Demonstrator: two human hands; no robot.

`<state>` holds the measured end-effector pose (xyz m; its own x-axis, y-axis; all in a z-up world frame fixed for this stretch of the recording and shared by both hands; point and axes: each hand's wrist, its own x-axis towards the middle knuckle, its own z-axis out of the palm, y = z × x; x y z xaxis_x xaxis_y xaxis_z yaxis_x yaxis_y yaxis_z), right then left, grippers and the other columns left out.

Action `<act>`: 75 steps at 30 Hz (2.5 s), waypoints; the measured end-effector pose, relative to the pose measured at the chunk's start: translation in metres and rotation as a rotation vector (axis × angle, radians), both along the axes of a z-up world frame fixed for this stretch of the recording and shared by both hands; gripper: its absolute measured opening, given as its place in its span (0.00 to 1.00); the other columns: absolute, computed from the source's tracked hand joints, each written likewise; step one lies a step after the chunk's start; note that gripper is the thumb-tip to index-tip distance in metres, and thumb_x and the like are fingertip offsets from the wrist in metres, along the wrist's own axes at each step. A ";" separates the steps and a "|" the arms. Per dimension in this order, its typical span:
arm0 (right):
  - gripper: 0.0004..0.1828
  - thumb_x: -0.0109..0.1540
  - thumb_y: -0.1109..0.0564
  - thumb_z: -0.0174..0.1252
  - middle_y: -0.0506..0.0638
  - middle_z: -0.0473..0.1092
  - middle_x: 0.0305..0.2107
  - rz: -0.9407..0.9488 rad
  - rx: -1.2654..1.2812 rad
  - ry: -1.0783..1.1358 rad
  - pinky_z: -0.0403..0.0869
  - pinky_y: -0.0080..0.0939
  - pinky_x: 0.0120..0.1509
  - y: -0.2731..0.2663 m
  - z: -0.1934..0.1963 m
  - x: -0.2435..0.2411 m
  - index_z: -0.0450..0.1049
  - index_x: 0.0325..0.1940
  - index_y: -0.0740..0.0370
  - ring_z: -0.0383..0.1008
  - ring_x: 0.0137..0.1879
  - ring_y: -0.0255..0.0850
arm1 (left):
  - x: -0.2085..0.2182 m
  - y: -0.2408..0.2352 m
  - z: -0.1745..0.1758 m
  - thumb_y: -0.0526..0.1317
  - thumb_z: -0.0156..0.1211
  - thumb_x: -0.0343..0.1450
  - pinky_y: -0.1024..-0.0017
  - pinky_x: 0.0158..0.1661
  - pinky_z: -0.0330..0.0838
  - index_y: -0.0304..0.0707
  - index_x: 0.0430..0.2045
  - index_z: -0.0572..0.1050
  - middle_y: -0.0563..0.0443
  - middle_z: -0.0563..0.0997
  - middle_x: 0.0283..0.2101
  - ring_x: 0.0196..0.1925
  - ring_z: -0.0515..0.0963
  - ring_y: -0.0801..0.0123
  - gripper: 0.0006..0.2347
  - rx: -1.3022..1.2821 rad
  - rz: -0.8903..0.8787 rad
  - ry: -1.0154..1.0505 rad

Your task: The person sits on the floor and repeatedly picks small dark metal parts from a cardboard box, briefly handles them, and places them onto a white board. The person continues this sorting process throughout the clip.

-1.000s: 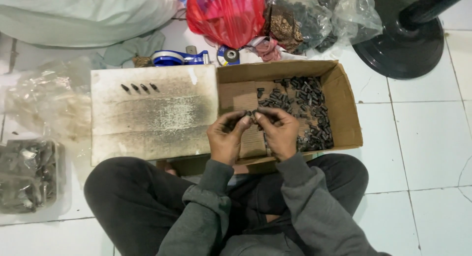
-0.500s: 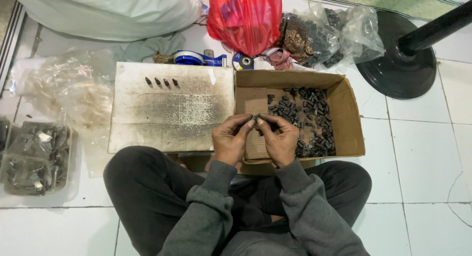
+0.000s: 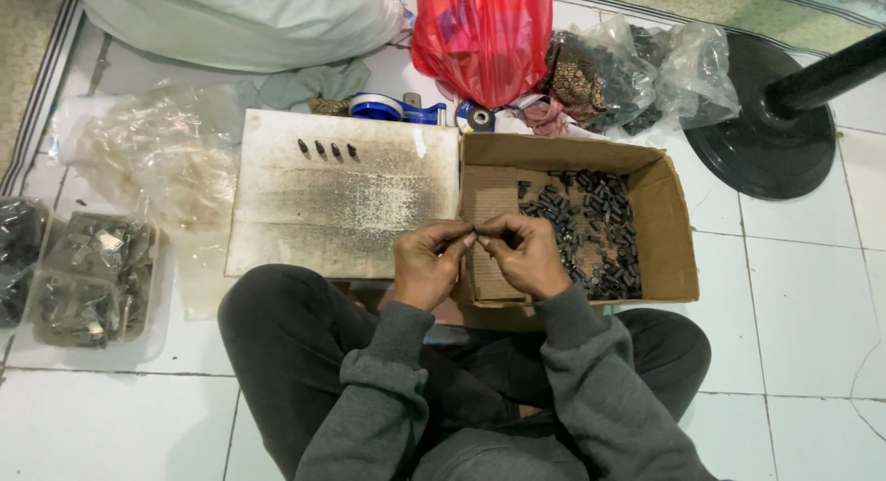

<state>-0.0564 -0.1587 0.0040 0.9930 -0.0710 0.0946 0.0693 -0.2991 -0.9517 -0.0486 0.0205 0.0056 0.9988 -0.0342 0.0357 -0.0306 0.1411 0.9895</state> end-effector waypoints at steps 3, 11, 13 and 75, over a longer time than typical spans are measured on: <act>0.09 0.60 0.74 0.65 0.68 0.79 0.29 0.083 0.037 0.029 0.79 0.50 0.36 0.004 0.009 0.007 0.84 0.44 0.73 0.79 0.36 0.46 | 0.001 0.005 -0.007 0.29 0.73 0.67 0.64 0.38 0.86 0.31 0.38 0.86 0.34 0.87 0.36 0.41 0.87 0.51 0.08 -0.029 -0.015 0.050; 0.12 0.65 0.69 0.65 0.65 0.80 0.35 0.063 0.454 0.085 0.84 0.45 0.45 0.006 -0.011 0.008 0.80 0.52 0.77 0.81 0.40 0.43 | 0.002 0.011 0.014 0.29 0.72 0.69 0.68 0.39 0.85 0.25 0.40 0.84 0.31 0.87 0.36 0.40 0.85 0.63 0.08 -0.219 0.012 0.085; 0.12 0.65 0.70 0.65 0.66 0.80 0.34 0.042 0.517 0.086 0.84 0.45 0.44 0.007 -0.019 0.007 0.80 0.52 0.79 0.81 0.39 0.43 | 0.002 0.011 0.016 0.28 0.71 0.69 0.66 0.38 0.86 0.23 0.40 0.84 0.28 0.86 0.35 0.39 0.86 0.61 0.08 -0.254 -0.002 0.083; 0.12 0.69 0.59 0.67 0.67 0.78 0.40 -0.092 -0.478 0.165 0.81 0.72 0.50 -0.196 -0.097 0.022 0.80 0.53 0.72 0.78 0.52 0.70 | 0.055 -0.107 -0.062 0.31 0.60 0.71 0.54 0.37 0.85 0.34 0.47 0.74 0.35 0.85 0.44 0.46 0.86 0.46 0.11 0.569 -0.316 0.026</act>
<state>-0.0339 -0.3546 -0.0931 0.9891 -0.1460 -0.0200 -0.1177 -0.7011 -0.7033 0.0062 -0.0868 -0.0562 0.9377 -0.3331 -0.0989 -0.0484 -0.4071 0.9121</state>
